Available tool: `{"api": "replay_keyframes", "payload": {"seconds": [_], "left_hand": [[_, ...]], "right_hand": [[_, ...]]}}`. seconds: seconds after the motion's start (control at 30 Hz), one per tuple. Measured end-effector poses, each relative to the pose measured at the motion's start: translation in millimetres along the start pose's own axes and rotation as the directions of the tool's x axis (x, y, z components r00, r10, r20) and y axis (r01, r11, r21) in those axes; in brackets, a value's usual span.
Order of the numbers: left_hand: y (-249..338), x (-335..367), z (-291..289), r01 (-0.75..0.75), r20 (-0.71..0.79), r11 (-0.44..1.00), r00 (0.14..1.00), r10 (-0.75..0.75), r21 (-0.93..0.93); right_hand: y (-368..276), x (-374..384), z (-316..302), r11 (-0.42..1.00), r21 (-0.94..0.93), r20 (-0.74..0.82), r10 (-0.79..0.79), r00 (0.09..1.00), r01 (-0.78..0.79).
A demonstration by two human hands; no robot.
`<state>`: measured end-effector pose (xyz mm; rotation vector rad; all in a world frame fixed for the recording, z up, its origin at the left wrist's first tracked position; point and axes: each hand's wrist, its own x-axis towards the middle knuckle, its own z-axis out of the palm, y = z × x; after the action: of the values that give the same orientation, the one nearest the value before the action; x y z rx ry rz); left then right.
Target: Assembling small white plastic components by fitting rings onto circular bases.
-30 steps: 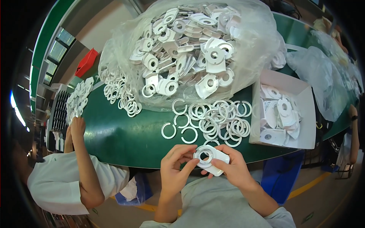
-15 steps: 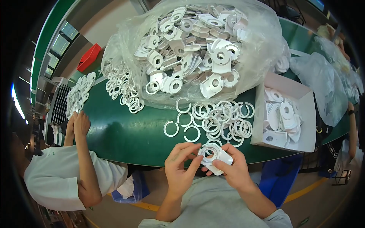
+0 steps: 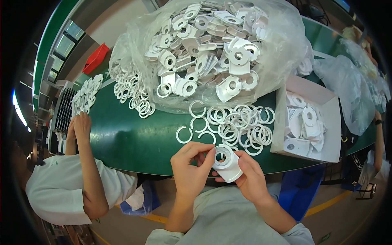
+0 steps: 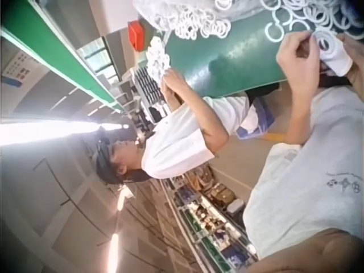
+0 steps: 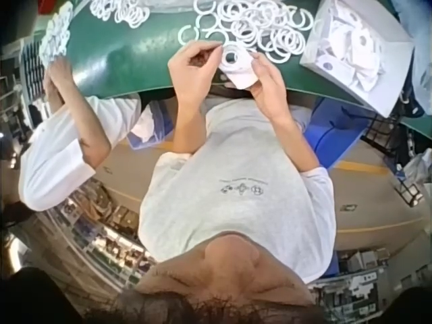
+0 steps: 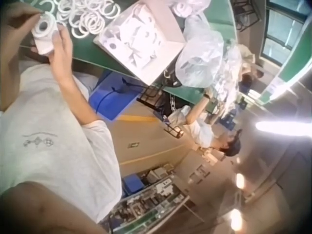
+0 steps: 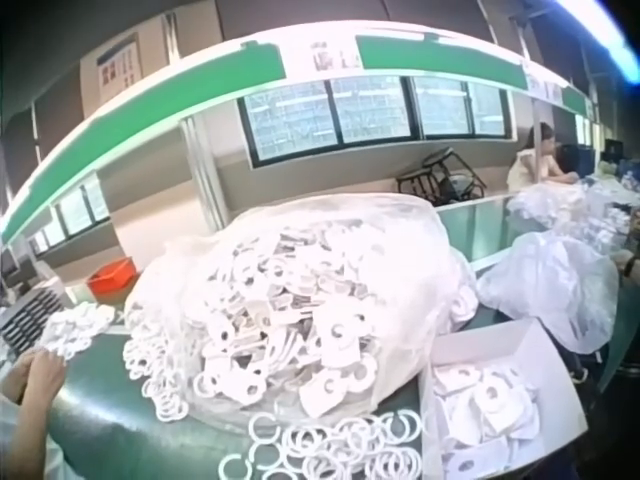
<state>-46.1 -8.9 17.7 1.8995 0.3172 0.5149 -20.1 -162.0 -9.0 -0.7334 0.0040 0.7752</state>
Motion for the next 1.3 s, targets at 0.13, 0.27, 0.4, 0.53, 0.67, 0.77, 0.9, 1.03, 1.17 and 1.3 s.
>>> {"api": "replay_keyframes", "payload": {"seconds": [0.13,0.27,0.4,0.53,0.67,0.77,0.9,1.03,1.17,1.3], "left_hand": [[-1.1,0.1,1.5,-0.009,0.012,0.999,1.000,0.009,0.043],[1.9,-2.7,5.3,-0.006,-0.013,0.998,1.000,0.007,0.058],[-1.8,-5.7,7.7,-0.033,-0.032,0.997,0.999,0.035,0.077],[-4.8,-10.2,11.4,-0.056,-0.074,0.995,0.995,0.063,0.088],[-5.5,-14.8,11.3,-0.074,-0.079,0.990,0.993,0.084,0.122],[-1.8,-16.2,8.3,-0.131,-0.023,0.976,0.990,0.137,0.172],[-3.0,-19.9,2.9,-0.098,0.000,0.995,0.995,0.098,0.028],[-5.2,-24.3,-0.6,0.069,0.075,0.972,0.996,-0.053,-0.225],[-7.7,-29.9,-2.1,0.104,0.068,0.948,0.994,-0.087,-0.302],[-8.3,-32.8,0.0,-0.092,0.050,0.992,0.994,0.097,-0.091]], "right_hand": [[0.0,1.4,-1.1,1.000,-0.027,0.006,-0.001,1.000,0.002],[0.0,0.6,-0.3,0.999,-0.053,-0.028,0.003,1.000,-0.005],[1.5,0.3,-1.1,0.997,-0.080,-0.032,-0.006,0.999,0.003],[5.3,0.8,-1.7,0.992,-0.124,-0.064,-0.044,0.997,0.036],[6.7,0.8,-2.3,0.982,-0.181,-0.101,-0.074,0.992,0.055],[6.3,0.2,-3.9,0.969,-0.223,-0.095,-0.134,0.986,0.111],[2.9,-1.4,-3.4,0.984,-0.153,-0.094,-0.109,0.990,0.094],[3.8,-2.8,-3.0,0.987,-0.135,-0.069,-0.096,0.993,0.086],[3.8,-2.9,-4.1,1.000,0.003,-0.045,-0.013,0.999,0.013],[11.4,-2.2,-10.3,0.997,-0.047,-0.081,-0.062,0.995,0.059]]}}
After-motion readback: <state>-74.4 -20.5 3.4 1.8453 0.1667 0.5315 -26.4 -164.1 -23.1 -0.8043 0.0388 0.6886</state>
